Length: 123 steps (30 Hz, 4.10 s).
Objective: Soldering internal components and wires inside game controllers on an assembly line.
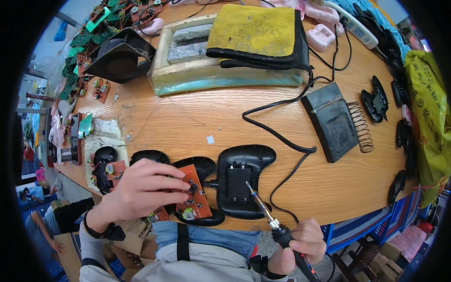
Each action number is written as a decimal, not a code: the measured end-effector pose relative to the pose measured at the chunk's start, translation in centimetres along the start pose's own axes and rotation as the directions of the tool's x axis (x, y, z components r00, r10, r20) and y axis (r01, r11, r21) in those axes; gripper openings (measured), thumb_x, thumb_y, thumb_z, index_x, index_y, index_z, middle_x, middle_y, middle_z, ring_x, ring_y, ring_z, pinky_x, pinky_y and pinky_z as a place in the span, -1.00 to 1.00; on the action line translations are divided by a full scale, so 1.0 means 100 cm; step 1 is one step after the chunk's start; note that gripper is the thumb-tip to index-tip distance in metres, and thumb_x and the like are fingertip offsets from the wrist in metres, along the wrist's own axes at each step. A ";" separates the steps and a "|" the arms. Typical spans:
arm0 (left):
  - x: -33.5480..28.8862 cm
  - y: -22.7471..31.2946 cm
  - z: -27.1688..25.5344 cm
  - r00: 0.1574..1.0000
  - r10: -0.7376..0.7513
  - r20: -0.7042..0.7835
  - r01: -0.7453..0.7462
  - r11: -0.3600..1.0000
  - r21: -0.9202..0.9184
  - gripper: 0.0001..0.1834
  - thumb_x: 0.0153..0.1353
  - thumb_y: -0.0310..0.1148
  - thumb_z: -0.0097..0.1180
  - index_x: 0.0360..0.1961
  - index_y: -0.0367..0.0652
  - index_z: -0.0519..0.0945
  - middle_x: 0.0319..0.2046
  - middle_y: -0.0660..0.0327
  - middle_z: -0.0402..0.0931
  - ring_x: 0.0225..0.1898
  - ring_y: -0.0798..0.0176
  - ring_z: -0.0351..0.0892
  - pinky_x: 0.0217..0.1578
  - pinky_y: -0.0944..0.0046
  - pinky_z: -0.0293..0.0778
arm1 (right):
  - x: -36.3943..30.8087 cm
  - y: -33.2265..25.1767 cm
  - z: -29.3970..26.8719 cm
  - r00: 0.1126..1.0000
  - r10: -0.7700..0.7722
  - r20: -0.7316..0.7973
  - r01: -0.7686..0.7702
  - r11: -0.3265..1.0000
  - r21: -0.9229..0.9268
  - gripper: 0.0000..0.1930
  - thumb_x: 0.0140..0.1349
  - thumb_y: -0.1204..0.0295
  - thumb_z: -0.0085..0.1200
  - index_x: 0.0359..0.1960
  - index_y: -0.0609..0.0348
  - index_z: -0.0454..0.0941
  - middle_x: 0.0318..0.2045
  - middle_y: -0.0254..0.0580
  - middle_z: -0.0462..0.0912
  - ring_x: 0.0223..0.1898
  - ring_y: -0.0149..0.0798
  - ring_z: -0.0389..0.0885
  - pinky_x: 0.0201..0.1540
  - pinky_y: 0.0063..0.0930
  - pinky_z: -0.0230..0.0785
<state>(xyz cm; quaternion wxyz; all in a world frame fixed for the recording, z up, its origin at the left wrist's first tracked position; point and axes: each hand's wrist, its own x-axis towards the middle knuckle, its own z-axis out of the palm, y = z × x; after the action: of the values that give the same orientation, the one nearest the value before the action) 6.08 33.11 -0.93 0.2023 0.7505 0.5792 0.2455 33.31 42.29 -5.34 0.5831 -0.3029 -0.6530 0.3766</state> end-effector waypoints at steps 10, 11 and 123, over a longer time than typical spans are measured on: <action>0.051 0.007 0.028 0.930 -0.332 -0.157 0.290 0.926 -0.242 -0.85 -0.03 -0.54 0.20 -0.36 -0.22 0.63 -0.53 0.18 0.55 -0.50 0.21 0.54 -0.48 0.33 0.41 | 0.015 0.010 -0.002 0.991 0.023 0.129 -0.026 0.999 0.020 -0.77 -0.05 0.38 0.16 -0.47 0.13 0.32 -0.83 -0.32 0.30 -0.78 -0.40 0.18 -0.58 -0.45 0.02; 0.052 0.006 0.028 0.939 -0.317 -0.132 0.288 0.937 -0.197 -0.87 -0.05 -0.54 0.22 -0.39 -0.21 0.62 -0.51 0.19 0.55 -0.49 0.21 0.54 -0.48 0.32 0.40 | 0.017 0.012 -0.003 0.991 0.031 0.127 -0.033 0.999 0.013 -0.77 -0.05 0.38 0.16 -0.47 0.13 0.32 -0.83 -0.32 0.30 -0.78 -0.40 0.18 -0.58 -0.45 0.02; 0.067 0.003 0.041 0.995 -0.101 0.016 0.102 0.994 -0.040 -0.83 -0.14 -0.55 0.19 -0.47 -0.25 0.47 -0.23 0.14 0.46 -0.15 0.11 0.48 -0.17 0.17 0.39 | 0.052 -0.004 -0.005 0.924 0.023 0.382 -0.036 0.999 0.026 -0.83 -0.09 0.51 0.00 -0.55 0.35 0.28 -0.86 -0.19 0.21 -0.82 -0.41 0.03 -0.69 -0.45 -0.14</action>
<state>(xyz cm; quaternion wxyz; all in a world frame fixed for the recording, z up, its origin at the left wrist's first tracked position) 10.14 39.44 -3.12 0.2340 0.7175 0.6101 0.2413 33.11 46.49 -2.24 0.4441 -0.2242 -0.7430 0.4477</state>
